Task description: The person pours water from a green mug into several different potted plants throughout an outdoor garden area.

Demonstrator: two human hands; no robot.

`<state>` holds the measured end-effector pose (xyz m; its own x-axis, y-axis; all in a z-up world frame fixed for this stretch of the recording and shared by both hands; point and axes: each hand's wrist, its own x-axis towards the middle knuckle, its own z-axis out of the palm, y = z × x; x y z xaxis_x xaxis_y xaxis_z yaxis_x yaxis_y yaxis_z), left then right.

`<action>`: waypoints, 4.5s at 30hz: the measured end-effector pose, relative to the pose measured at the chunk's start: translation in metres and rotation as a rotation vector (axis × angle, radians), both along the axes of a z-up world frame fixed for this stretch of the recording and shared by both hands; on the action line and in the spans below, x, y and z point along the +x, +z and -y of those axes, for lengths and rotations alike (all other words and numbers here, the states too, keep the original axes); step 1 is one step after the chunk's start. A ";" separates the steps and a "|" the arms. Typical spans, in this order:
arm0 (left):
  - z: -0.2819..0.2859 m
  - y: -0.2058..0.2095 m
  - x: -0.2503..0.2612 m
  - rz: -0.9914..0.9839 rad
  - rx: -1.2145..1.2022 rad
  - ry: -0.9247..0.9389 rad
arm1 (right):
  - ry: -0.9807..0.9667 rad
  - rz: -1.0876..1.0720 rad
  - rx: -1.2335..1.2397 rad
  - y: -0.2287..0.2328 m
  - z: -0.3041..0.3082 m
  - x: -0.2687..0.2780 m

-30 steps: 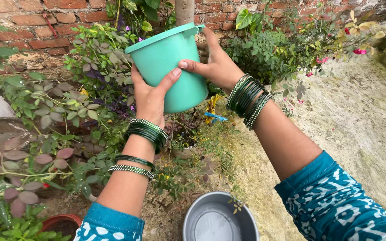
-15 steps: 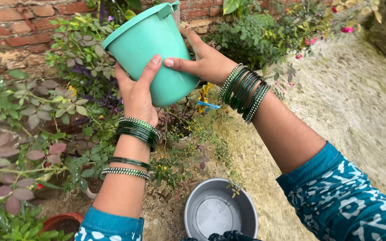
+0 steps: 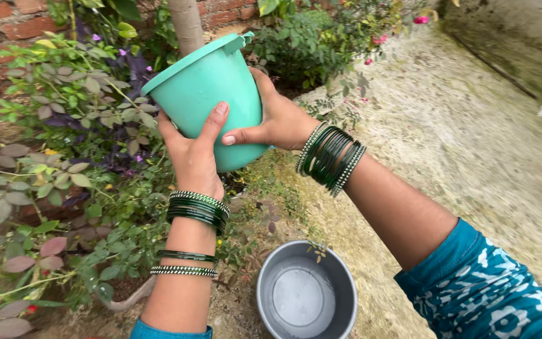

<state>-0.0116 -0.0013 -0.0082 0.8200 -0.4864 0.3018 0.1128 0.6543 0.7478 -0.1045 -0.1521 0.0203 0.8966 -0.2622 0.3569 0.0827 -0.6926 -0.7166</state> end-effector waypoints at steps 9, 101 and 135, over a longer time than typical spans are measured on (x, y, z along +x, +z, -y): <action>0.010 0.002 -0.020 0.090 0.041 -0.057 | -0.104 0.025 -0.041 0.012 0.002 -0.035; 0.463 -0.036 -0.150 0.060 0.170 -0.067 | 0.001 0.070 0.054 -0.005 0.484 -0.093; 0.463 -0.018 0.132 -0.084 0.083 0.130 | 0.339 -0.211 -0.102 0.001 0.509 0.259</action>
